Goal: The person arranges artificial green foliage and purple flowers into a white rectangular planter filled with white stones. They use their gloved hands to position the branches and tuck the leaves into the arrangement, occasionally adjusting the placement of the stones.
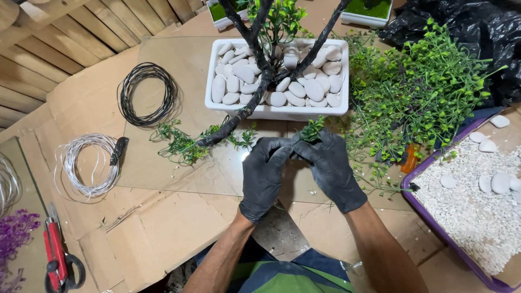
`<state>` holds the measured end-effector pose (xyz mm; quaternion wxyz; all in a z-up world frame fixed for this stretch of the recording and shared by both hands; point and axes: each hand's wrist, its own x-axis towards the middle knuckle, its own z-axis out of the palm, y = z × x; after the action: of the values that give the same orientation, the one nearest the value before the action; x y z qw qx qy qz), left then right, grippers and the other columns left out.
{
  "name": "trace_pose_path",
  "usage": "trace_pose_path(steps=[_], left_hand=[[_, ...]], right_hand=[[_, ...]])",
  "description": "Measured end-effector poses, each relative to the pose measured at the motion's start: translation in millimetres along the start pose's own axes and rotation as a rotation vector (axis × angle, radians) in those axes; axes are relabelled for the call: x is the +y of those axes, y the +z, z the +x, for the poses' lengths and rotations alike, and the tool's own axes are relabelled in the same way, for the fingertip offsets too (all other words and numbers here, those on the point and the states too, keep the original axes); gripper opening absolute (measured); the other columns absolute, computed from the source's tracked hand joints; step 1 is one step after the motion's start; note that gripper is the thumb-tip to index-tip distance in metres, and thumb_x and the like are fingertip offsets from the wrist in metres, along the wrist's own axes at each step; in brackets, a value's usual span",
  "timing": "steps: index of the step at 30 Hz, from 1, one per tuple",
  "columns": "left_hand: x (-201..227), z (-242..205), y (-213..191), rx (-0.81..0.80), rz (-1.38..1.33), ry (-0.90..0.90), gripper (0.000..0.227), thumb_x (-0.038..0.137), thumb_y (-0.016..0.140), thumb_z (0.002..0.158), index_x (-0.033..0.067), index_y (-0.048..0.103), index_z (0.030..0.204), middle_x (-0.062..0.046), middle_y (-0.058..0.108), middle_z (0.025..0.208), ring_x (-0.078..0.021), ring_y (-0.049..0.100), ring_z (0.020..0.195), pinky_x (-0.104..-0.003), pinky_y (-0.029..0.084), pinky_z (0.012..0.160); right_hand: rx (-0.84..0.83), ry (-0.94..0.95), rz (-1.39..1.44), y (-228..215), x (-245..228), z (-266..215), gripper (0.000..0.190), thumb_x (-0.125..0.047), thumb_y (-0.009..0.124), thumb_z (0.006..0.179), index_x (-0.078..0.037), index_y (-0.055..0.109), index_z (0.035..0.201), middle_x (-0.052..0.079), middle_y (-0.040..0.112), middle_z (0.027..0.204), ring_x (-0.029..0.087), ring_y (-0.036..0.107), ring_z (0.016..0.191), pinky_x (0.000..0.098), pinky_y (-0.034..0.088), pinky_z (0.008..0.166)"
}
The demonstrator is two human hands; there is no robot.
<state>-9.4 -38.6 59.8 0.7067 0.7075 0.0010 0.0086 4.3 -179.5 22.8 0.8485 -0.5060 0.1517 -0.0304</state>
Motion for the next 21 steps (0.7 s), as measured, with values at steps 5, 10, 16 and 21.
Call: trace_pose_path(steps=[5,10,16,21], left_hand=[[-7,9,1,-0.023,-0.015,0.011,0.014,0.022,0.068,0.099,0.011,0.072,0.091,-0.007,0.072,0.081,-0.0125,0.062,0.083,-0.038,0.057,0.082],[3,11,2,-0.039,-0.028,-0.026,0.017,0.025,0.07,0.097,0.0113,0.072,0.087,-0.005,0.066,0.074,-0.0114,0.057,0.076,-0.035,0.054,0.076],[-2,11,5,-0.072,-0.052,-0.122,0.016,0.025,0.073,0.093,0.0123,0.073,0.084,-0.003,0.065,0.07,-0.0097,0.055,0.07,-0.03,0.053,0.069],[-3,14,9,-0.032,-0.349,-0.35,0.014,0.013,0.073,0.089,0.0023,0.074,0.081,-0.013,0.066,0.068,-0.0152,0.056,0.058,-0.024,0.046,0.051]], right_hand=[[-0.052,-0.045,-0.109,0,-18,-7,0.03,0.008,0.087,0.071,0.001,0.074,0.096,0.016,0.076,0.087,0.022,0.071,0.078,0.0382,0.063,0.068],[-0.064,-0.037,-0.099,1,-39,-16,0.03,0.009,0.086,0.07,0.003,0.073,0.096,0.017,0.075,0.09,0.022,0.07,0.082,0.0376,0.063,0.073],[-0.009,0.016,-0.2,25,-77,-26,0.025,0.007,0.085,0.073,0.006,0.072,0.095,0.018,0.072,0.084,0.02,0.068,0.079,0.0358,0.061,0.072],[-0.045,0.101,0.04,20,-66,-22,0.014,0.002,0.081,0.083,0.003,0.067,0.083,0.016,0.067,0.077,0.024,0.069,0.072,0.0301,0.053,0.061]])
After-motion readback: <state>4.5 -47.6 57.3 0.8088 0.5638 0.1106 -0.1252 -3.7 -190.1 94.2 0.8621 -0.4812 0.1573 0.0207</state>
